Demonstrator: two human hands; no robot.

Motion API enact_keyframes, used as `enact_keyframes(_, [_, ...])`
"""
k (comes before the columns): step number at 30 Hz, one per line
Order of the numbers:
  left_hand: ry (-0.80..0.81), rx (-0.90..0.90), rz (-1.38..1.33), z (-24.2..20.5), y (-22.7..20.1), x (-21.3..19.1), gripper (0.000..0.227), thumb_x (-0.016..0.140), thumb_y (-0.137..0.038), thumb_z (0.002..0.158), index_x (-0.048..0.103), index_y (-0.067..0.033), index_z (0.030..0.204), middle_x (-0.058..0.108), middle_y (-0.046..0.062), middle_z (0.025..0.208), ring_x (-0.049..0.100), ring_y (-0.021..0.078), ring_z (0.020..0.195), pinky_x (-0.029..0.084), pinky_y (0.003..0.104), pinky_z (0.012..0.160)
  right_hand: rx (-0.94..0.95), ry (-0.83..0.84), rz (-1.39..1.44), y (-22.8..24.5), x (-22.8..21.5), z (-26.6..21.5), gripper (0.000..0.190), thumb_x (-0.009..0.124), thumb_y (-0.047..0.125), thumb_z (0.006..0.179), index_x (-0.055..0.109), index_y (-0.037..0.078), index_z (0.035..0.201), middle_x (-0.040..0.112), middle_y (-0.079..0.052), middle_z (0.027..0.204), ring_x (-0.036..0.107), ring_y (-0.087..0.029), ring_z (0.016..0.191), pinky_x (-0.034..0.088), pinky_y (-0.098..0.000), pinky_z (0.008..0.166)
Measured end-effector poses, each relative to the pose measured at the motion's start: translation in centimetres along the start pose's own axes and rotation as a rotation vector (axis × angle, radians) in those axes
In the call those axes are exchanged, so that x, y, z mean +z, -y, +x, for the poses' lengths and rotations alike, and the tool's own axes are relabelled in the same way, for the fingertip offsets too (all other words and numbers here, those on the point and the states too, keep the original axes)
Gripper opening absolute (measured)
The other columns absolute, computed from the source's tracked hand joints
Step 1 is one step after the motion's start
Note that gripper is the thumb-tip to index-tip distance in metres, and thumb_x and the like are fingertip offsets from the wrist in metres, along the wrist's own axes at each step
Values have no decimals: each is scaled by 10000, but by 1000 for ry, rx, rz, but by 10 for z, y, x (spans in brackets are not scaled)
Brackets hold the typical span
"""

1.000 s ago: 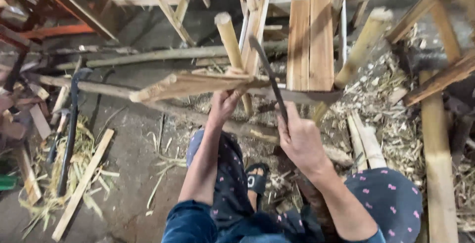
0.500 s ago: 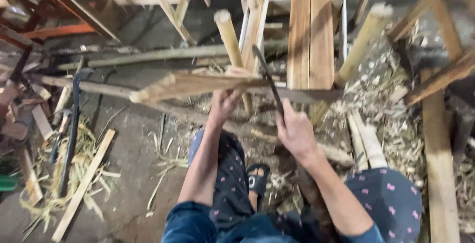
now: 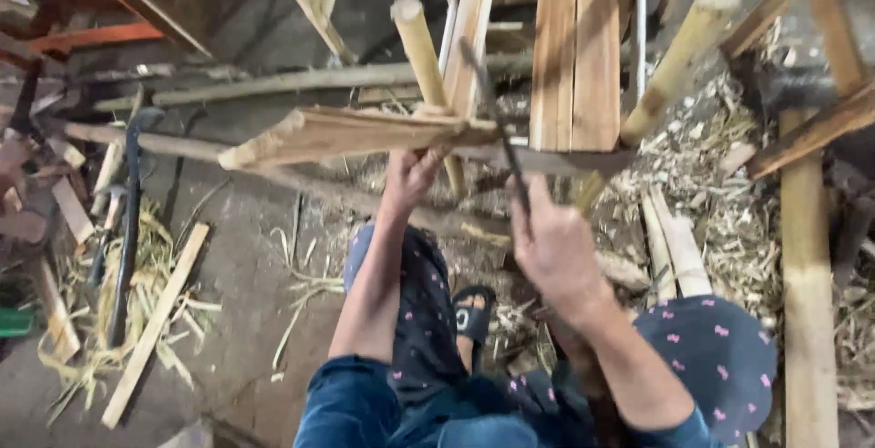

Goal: The person sits on the floor and uses a curved blade tool to shave and shape a rectangular piece of wood. They hold the wood with one hand and repeatedly scrape the surface with the tool, removing thin strips of wood. The person rotates the wood to work on different sides and eventually places the shaped piece onto a wooden structure.

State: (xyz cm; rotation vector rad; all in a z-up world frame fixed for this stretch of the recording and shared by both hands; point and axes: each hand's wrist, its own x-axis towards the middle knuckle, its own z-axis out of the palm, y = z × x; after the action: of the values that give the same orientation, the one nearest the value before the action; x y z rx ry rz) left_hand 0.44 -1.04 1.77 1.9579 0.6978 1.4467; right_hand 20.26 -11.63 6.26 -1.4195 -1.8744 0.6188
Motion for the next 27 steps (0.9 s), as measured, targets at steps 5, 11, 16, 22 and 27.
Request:
enact_keyframes(5, [-29,19,-39,5,0,2,128,629,-71,890,655,6,988,614,160,1026,569,244,982,431,446,936,-5,62,-17,-22,21,2,178,419,109,966,513,76,1114,581,-73,464,548,-193,327,439,-271,337])
enact_keyframes(11, [-47,-76,28,-1,-2,-1,169,645,-168,888,669,-13,825,552,111,763,516,209,733,433,363,744,-42,27,70,-17,9,4,176,481,60,911,520,74,1082,538,-93,437,544,-236,326,418,-305,346])
enact_keyframes(16, [-83,-12,-53,-5,12,-5,196,572,-168,925,655,6,960,605,178,936,577,278,856,461,423,863,-49,-4,217,-13,-8,5,167,495,32,907,550,82,1058,571,-89,466,512,-201,313,446,-281,358])
enact_keyframes(22, [-388,-78,24,11,-30,3,124,607,-174,916,591,-64,970,575,56,792,537,153,698,481,381,799,48,-56,249,-38,-26,8,186,450,-40,918,540,5,1074,547,-124,533,434,-179,335,390,-266,355])
enact_keyframes(27, [-547,-111,-406,23,-46,5,270,624,-152,911,551,-73,1159,665,182,1052,663,254,958,567,388,805,102,-90,237,-46,-27,6,188,447,-23,902,552,52,1038,591,-160,590,534,-222,434,421,-302,445])
